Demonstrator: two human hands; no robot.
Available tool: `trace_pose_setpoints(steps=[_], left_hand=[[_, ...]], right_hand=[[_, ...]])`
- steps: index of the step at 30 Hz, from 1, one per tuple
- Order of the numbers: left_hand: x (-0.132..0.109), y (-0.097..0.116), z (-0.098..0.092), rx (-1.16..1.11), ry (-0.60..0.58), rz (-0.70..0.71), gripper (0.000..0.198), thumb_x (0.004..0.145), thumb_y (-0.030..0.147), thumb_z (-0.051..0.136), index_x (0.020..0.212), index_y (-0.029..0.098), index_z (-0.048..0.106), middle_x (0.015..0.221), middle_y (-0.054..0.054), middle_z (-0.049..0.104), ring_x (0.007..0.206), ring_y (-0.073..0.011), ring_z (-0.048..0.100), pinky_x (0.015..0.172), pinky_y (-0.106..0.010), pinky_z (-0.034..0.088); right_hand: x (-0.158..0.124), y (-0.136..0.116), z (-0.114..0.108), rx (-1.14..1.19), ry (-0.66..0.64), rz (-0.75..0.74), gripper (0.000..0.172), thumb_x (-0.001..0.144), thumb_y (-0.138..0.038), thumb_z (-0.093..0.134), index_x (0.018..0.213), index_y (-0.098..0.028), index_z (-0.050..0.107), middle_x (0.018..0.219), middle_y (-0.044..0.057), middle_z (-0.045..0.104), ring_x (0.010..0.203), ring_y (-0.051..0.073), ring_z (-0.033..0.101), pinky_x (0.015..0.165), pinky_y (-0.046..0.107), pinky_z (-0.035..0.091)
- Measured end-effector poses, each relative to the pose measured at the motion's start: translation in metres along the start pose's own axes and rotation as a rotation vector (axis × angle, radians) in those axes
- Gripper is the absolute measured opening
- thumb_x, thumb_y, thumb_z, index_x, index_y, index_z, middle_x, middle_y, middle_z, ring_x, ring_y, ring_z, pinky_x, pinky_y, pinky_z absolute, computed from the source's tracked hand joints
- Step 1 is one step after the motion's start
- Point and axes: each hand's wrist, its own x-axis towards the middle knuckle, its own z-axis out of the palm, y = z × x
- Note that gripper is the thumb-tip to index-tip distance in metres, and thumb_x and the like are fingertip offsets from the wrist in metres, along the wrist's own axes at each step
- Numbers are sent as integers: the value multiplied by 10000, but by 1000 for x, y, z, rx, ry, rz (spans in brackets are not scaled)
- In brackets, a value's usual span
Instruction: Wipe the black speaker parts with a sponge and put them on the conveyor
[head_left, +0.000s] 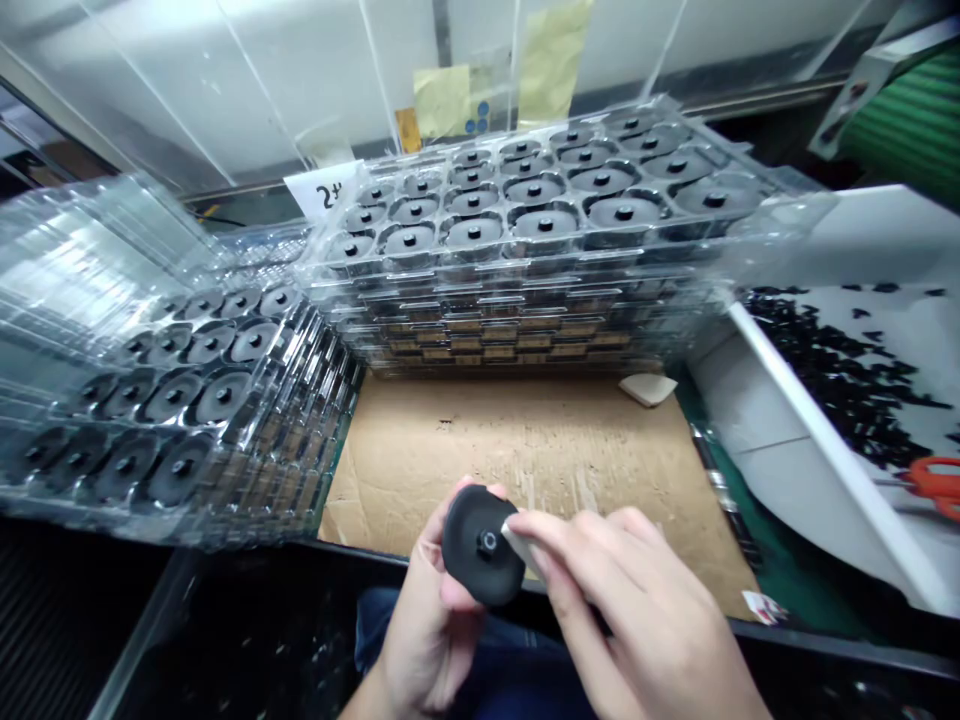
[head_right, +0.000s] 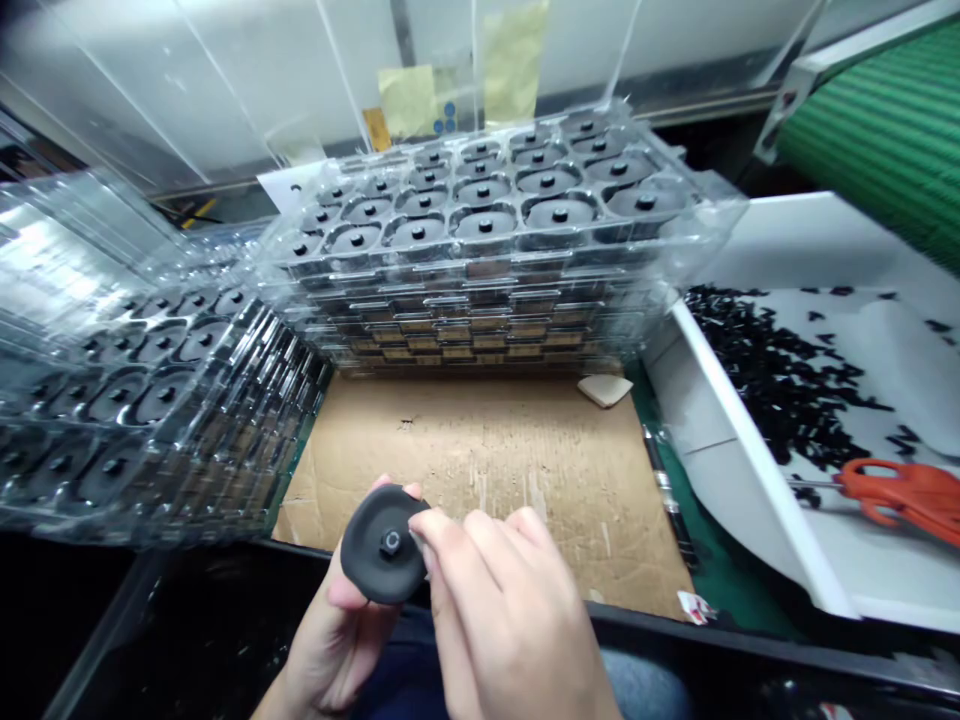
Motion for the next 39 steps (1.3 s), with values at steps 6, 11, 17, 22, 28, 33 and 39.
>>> trace_pose_setpoints(steps=[6,11,17,22,28,33,39], left_hand=[[0,-5,-5,-22,8,38,568,437,362,844,978,297,685,1055,-3,682,963,-219,623,864,-282,467],[4,-10,-12,-21,-35,88,599,439,371,841,1010,299,676,1084,-22,674,990,-215,616,872,-264,460],[10,-11,-16,-21,71,68,608,455,314,846,1033,297,660,1115,-40,657,1026,-252,602,923,-327,448],[13,-9,-15,-100,46,44,581,448,111,785,987,304,678,1045,7,689,913,-190,649,842,-252,481],[16,-10,-17,-69,57,14,626,445,117,771,1035,287,653,1088,-20,666,952,-216,625,832,-281,471],[12,-15,-9,-57,74,-8,615,406,272,853,993,310,673,1064,-14,680,1034,-234,587,897,-299,425],[7,-14,-11,11,129,-19,558,463,361,842,993,288,683,1074,-33,686,1021,-216,572,921,-306,382]], right_hand=[[3,5,-6,208,-113,2,221,874,-109,428,998,-195,590,738,11,645,605,132,561,611,270,422],[5,2,-5,45,-21,-35,229,865,-99,449,1055,-131,573,701,33,624,573,142,530,598,292,410],[3,31,8,177,-68,195,196,893,-193,421,989,-211,592,839,27,667,697,151,606,597,260,469],[-32,65,45,129,-71,378,189,899,-284,442,949,-202,604,838,32,689,665,154,648,539,245,510],[-52,68,51,186,-137,334,193,891,-315,480,917,-229,651,779,1,702,634,141,651,569,242,527],[-5,39,6,186,84,206,291,898,-208,459,1175,-250,538,1017,36,660,797,152,621,595,240,479],[14,23,-11,134,-226,-99,356,841,-82,468,1167,-194,558,795,25,653,622,144,553,575,286,415]])
